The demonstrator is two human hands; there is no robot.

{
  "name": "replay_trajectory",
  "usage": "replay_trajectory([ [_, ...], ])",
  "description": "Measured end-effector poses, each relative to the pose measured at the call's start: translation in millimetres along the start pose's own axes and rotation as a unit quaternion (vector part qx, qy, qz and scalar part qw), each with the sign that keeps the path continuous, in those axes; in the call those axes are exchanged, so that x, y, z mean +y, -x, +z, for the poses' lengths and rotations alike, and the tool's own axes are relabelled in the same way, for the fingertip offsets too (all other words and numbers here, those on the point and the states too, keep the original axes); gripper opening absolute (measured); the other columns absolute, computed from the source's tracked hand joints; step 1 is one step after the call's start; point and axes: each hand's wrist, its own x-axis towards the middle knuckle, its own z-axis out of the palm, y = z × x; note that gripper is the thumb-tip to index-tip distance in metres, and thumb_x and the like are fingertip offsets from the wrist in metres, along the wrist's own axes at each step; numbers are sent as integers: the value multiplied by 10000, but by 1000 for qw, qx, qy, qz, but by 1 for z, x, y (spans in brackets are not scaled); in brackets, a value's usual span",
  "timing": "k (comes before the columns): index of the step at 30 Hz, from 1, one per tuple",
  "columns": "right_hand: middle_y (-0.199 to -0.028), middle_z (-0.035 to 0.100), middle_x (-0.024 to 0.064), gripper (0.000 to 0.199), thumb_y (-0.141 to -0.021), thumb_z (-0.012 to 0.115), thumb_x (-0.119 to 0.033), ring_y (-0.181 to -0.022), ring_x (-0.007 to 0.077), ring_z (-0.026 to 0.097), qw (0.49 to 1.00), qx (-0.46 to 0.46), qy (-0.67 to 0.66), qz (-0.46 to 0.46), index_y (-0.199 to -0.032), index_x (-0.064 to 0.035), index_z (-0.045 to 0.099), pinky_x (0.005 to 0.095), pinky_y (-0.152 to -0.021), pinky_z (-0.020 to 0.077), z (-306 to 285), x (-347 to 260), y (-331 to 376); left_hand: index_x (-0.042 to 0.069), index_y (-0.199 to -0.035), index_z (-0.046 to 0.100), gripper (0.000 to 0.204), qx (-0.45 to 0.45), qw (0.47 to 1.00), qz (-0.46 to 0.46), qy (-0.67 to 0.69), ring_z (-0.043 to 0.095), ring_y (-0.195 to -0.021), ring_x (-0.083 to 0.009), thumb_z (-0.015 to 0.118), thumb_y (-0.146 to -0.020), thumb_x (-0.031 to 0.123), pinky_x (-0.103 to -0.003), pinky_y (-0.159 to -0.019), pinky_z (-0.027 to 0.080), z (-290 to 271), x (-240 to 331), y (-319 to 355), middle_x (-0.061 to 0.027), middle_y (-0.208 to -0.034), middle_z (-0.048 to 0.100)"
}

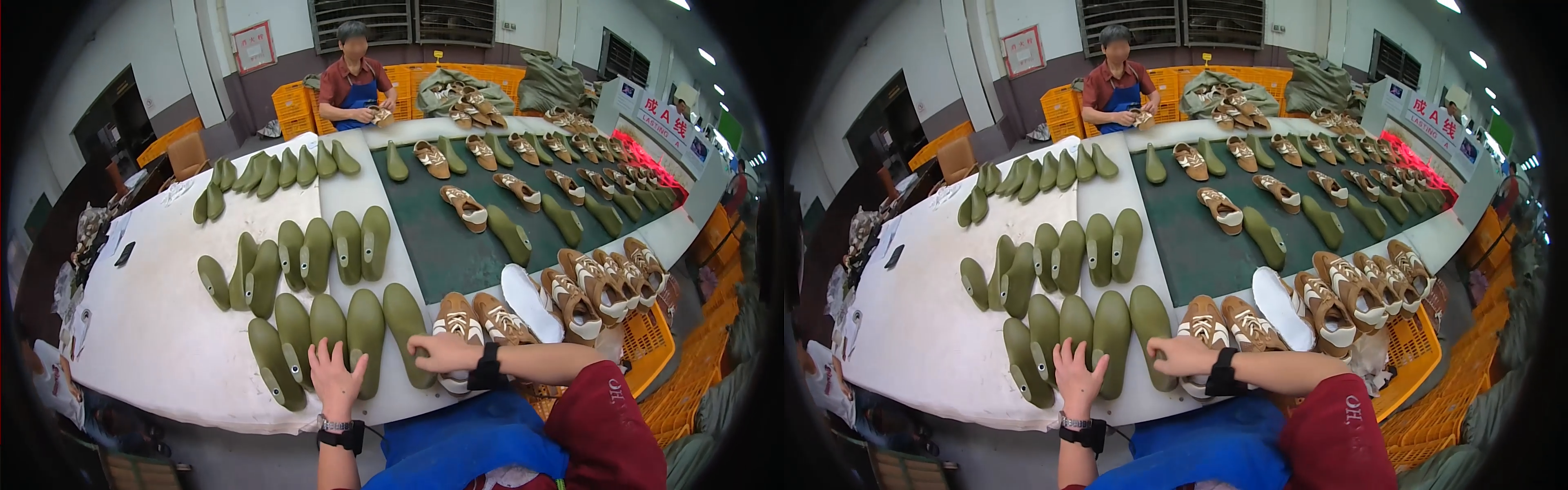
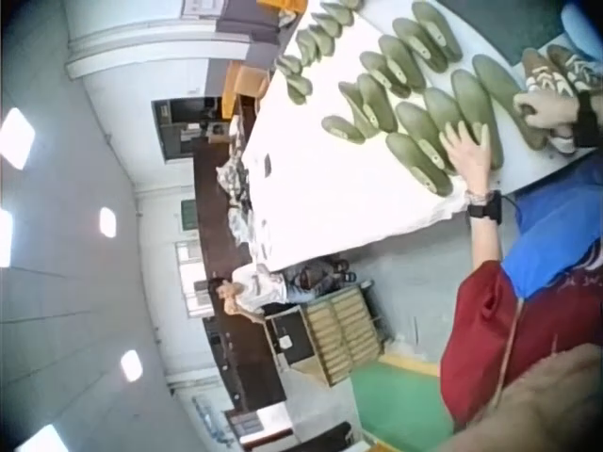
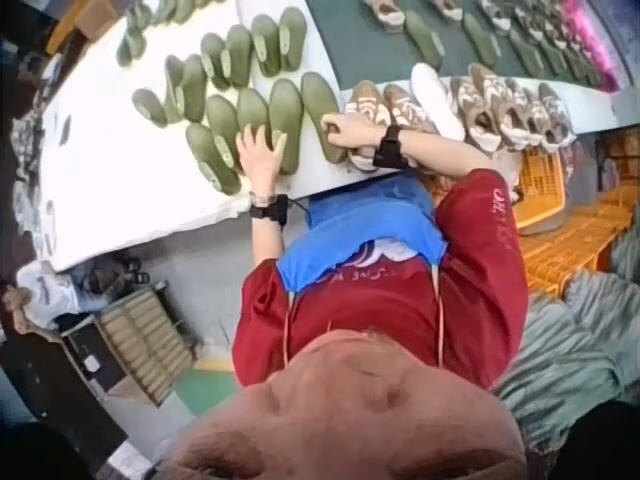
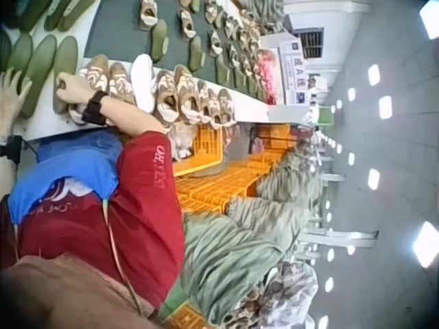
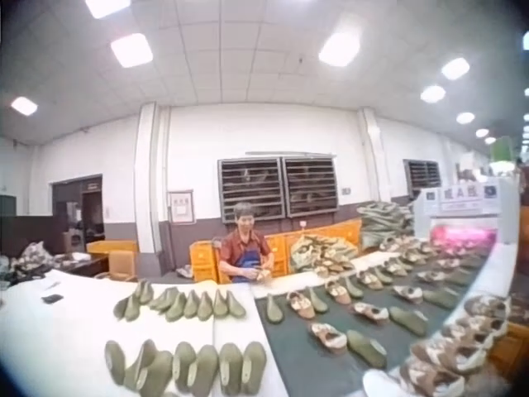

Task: Sort and arrange shoe lasts and completed shoe uppers on a workbench.

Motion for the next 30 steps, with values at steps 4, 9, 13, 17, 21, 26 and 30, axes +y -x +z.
replay_trajectory([
  [4, -753, 524, -25, 96, -865, 548, -205, -568, 69, 504, 944, 66, -321, 41, -949, -168, 577, 237, -406, 357, -59, 23, -9, 29, -1096, 624, 512, -15, 1000, 6, 6, 385, -1235, -421, 713, -745, 391, -509, -932, 420, 1, 0, -6, -174, -1281, 482],
  [9, -710, 460, -87, 119, -861, 551, -286, -453, 22, 334, 884, 106, -448, 74, -951, -209, 560, 183, -360, 208, -161, 20, -21, 27, -1080, 625, 483, -11, 1000, -2, 3, 383, -1231, -433, 707, -753, 374, -512, -922, 426, 3, -2, -9, -176, -1284, 473],
  [13, -766, 615, 20, 170, -826, 557, -273, -610, 194, 594, 965, 245, -44, -88, -944, -150, 569, 332, -564, 477, -184, 70, -93, 28, -1071, 628, 464, -37, 999, -23, 2, 397, -1221, -431, 718, -738, 339, -504, -930, 426, 0, 6, -15, -185, -1276, 484],
  [17, -875, 669, 106, 193, -815, 540, -277, -821, 307, 646, 974, 211, 83, 2, -949, -149, 593, 409, -760, 499, -177, 98, -130, 23, -1069, 620, 467, -51, 998, -29, 9, 381, -1225, -444, 718, -726, 323, -508, -932, 417, -2, 7, -13, -193, -1272, 479],
  [21, -833, 664, 156, 255, -830, 510, -283, -809, 369, 636, 961, 91, 249, 77, -1066, -199, 554, 469, -738, 503, -113, 163, -158, 16, -1075, 611, 463, -61, 998, -28, -1, 377, -1225, -451, 716, -724, 299, -512, -949, 399, -2, 5, -13, -196, -1277, 473],
  [26, -825, 659, 167, 216, -850, 480, -232, -794, 367, 640, 961, 147, 216, 97, -1053, -177, 533, 479, -716, 495, -99, 166, -170, 8, -1079, 605, 468, -58, 998, -20, 2, 375, -1226, -453, 703, -737, 312, -515, -961, 389, 1, 6, -16, -199, -1280, 470],
  [30, -874, 660, 159, 194, -846, 486, -235, -839, 361, 635, 967, 108, 212, 93, -1023, -183, 547, 474, -728, 490, -107, 160, -164, 9, -1073, 606, 462, -48, 999, -16, -4, 380, -1221, -452, 707, -737, 310, -515, -957, 392, 4, 3, -14, -201, -1276, 472],
])
